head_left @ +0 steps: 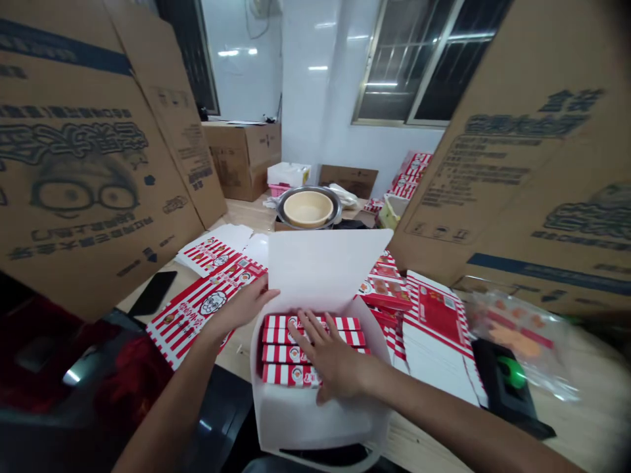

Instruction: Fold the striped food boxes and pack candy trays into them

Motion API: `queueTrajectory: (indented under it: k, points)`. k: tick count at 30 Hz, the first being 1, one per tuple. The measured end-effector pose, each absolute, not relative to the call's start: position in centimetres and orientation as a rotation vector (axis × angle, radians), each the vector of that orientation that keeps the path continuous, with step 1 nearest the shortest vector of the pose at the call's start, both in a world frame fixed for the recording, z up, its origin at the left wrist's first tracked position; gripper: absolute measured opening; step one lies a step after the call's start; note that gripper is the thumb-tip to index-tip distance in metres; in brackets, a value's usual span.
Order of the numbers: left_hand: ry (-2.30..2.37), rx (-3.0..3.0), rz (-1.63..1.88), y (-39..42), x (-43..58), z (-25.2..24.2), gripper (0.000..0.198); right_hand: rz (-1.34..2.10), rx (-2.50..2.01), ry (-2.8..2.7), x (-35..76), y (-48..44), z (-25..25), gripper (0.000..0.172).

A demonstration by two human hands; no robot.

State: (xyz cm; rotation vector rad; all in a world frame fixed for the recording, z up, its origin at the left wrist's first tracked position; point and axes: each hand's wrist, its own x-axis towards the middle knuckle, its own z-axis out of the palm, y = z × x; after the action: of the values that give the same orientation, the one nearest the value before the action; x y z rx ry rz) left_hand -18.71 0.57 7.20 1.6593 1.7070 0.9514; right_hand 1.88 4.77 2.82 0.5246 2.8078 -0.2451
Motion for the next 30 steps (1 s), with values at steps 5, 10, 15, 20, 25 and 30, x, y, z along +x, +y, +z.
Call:
queueTrajectory:
  k: [5, 10, 15, 20, 25, 30]
  points:
    - [2.213, 2.141, 1.827, -3.3, -14.4, 7.2, 0.039, -0.304, 0.538, 2.969, 2.4, 5.5, 2.5, 0.099]
    - [1.782, 2.531, 0.372, -3.1, -10.2, 4.3, 0.091, -0.704, 0.409, 2.975, 3.8, 6.4, 4.4, 0.078]
    - [1.958, 2.385, -0.408, -1.5, -11.0, 3.5, 0.082, -1.679, 0.829, 2.757, 10.8, 11.4, 8.5, 0.022]
    - [2.208, 2.314, -0.64, -2.8, -12.0, 4.5, 0.07, -2.37, 2.16, 2.31, 14.5, 18.0, 6.2, 0.027]
    - [2.049, 2.167, -0.033, -0.3, -9.1, 6.2, 0.075, -2.694, 2.02, 1.746, 13.0, 20.0, 2.4, 0.021]
    - [1.351, 1.46, 0.744, 9.9, -4.4, 8.2, 0.052, -2.887, 1.909, 1.455, 13.0, 20.3, 1.3, 0.02]
